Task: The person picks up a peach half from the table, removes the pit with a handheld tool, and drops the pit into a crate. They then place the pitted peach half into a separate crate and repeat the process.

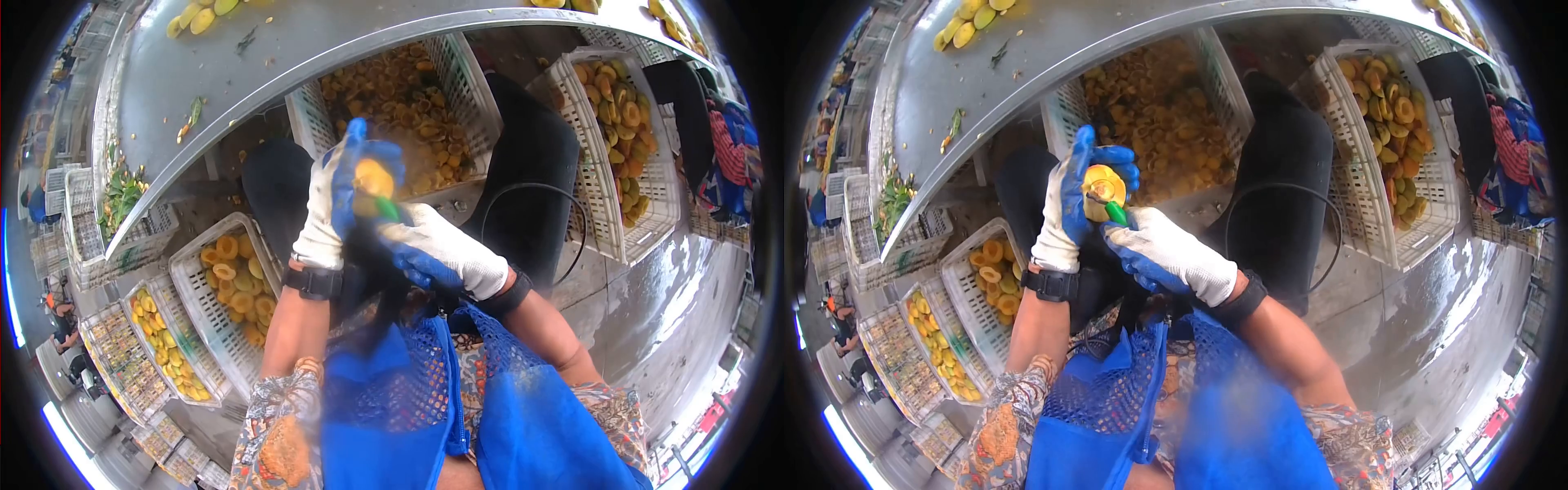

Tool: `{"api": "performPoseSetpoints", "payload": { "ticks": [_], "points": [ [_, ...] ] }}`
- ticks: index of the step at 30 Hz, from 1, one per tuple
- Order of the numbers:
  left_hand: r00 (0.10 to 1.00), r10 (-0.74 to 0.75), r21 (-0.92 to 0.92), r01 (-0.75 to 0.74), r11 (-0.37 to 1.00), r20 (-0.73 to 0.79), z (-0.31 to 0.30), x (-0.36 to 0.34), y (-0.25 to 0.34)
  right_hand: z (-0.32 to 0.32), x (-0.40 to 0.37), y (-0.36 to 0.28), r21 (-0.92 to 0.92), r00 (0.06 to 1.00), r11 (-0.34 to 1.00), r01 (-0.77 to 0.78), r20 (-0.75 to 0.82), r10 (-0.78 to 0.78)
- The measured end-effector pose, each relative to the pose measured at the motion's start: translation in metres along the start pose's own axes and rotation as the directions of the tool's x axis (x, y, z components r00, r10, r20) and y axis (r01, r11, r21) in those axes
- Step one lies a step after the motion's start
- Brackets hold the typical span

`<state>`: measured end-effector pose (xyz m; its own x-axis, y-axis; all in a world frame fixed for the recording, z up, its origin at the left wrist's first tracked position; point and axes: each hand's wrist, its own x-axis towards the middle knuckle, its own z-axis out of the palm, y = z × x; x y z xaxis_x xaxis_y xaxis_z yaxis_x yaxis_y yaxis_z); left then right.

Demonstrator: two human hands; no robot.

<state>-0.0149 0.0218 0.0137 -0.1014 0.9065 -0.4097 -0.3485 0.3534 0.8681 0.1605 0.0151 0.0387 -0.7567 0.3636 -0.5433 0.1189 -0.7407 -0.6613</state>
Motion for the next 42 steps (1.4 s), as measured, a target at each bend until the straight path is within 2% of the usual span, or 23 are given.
{"api": "performPoseSetpoints", "payload": {
  "ticks": [2, 3, 5, 6, 7, 9, 11, 14, 17, 18, 19, 21, 24, 27, 30, 31, 33, 34, 35, 38, 40, 41, 42],
  "points": [
    [0.996, 0.089, -0.172, -0.091, 0.981, -0.016, -0.006, 0.001, -0.016, 0.004, -0.004, 0.001, 0.085, 0.999, 0.996, 0.04, -0.008, -0.04],
    [0.99, 0.134, -0.158, -0.14, 0.978, -0.047, 0.0, -0.004, -0.015, 0.006, -0.004, 0.003, 0.131, 1.0, 0.991, 0.024, 0.012, -0.025],
    [0.977, 0.213, 0.041, -0.212, 0.976, -0.022, -0.006, -0.012, -0.017, 0.007, 0.0, 0.009, 0.216, 0.998, 0.976, -0.01, 0.058, -0.003],
    [0.97, 0.244, 0.138, -0.241, 0.961, -0.005, -0.006, -0.016, -0.015, 0.009, 0.0, 0.012, 0.178, 0.999, 0.984, 0.003, 0.047, -0.011],
    [0.997, 0.061, 0.007, -0.061, 0.998, -0.046, 0.0, -0.02, -0.005, 0.01, -0.001, 0.016, 0.139, 0.999, 0.99, 0.014, 0.034, -0.019],
    [0.997, 0.003, 0.07, -0.009, 0.997, 0.078, -0.003, -0.015, -0.001, 0.013, -0.007, 0.007, 0.096, 1.0, 0.995, 0.0, 0.011, -0.001],
    [0.98, -0.072, 0.136, 0.047, 0.99, 0.187, -0.006, -0.007, 0.005, 0.004, -0.011, 0.008, 0.209, 0.994, 0.974, -0.091, 0.086, 0.074],
    [0.962, -0.131, 0.212, 0.079, 0.974, 0.241, -0.003, -0.001, 0.017, -0.002, -0.011, 0.007, 0.403, 0.97, 0.895, -0.19, 0.218, 0.108],
    [0.988, -0.054, 0.1, 0.039, 0.994, 0.147, 0.004, -0.004, 0.02, -0.005, -0.004, 0.01, 0.554, 0.951, 0.797, -0.239, 0.3, 0.077],
    [0.995, -0.024, 0.051, 0.019, 0.999, 0.1, 0.009, -0.006, 0.019, -0.004, -0.003, 0.007, 0.511, 0.961, 0.833, -0.213, 0.265, 0.083],
    [0.999, 0.029, -0.002, -0.029, 1.0, -0.015, 0.015, -0.009, 0.013, -0.002, -0.003, 0.002, 0.464, 0.969, 0.866, -0.187, 0.231, 0.085],
    [1.0, 0.019, -0.015, -0.02, 1.0, -0.021, 0.012, -0.008, 0.009, -0.004, 0.0, 0.0, 0.379, 0.973, 0.907, -0.182, 0.203, 0.111],
    [0.999, 0.008, 0.028, -0.009, 1.0, 0.04, 0.009, -0.005, 0.008, -0.011, 0.004, 0.01, 0.586, 0.916, 0.74, -0.331, 0.388, 0.103],
    [0.998, 0.06, 0.071, -0.06, 0.996, 0.004, 0.01, -0.004, 0.01, -0.006, 0.008, 0.016, 0.726, 0.898, 0.593, -0.348, 0.44, -0.012],
    [0.999, 0.028, 0.027, -0.028, 0.999, -0.024, 0.008, 0.0, 0.001, -0.007, 0.008, 0.011, 0.651, 0.925, 0.695, -0.305, 0.375, 0.055],
    [0.999, 0.037, 0.028, -0.037, 0.999, 0.016, 0.007, 0.0, -0.001, -0.009, 0.006, 0.01, 0.575, 0.939, 0.77, -0.277, 0.333, 0.088],
    [0.979, -0.079, 0.141, 0.053, 0.989, 0.187, -0.004, 0.009, 0.0, -0.012, 0.002, 0.01, 0.386, 0.956, 0.889, -0.247, 0.247, 0.158],
    [0.956, -0.143, 0.2, 0.092, 0.975, 0.258, -0.007, 0.009, 0.002, -0.013, 0.001, 0.013, 0.451, 0.945, 0.849, -0.275, 0.288, 0.154],
    [0.952, -0.16, 0.212, 0.105, 0.972, 0.262, -0.007, 0.006, 0.006, -0.013, 0.002, 0.016, 0.511, 0.934, 0.804, -0.304, 0.328, 0.144],
    [0.93, -0.088, 0.188, 0.021, 0.982, 0.356, -0.017, 0.016, 0.001, -0.009, 0.005, 0.014, 0.643, 0.922, 0.693, -0.325, 0.38, 0.08],
    [0.963, 0.075, 0.234, -0.137, 0.962, 0.257, -0.004, 0.011, 0.007, -0.003, 0.008, 0.009, 0.702, 0.938, 0.656, -0.278, 0.347, 0.025],
    [0.986, 0.09, 0.039, -0.096, 0.995, 0.142, -0.002, 0.014, -0.006, -0.002, 0.007, 0.003, 0.673, 0.961, 0.715, -0.189, 0.275, -0.004],
    [0.997, 0.076, -0.163, -0.072, 0.984, 0.023, 0.0, 0.013, -0.01, 0.001, 0.005, -0.002, 0.639, 0.965, 0.75, -0.171, 0.261, -0.003]
  ]
}}
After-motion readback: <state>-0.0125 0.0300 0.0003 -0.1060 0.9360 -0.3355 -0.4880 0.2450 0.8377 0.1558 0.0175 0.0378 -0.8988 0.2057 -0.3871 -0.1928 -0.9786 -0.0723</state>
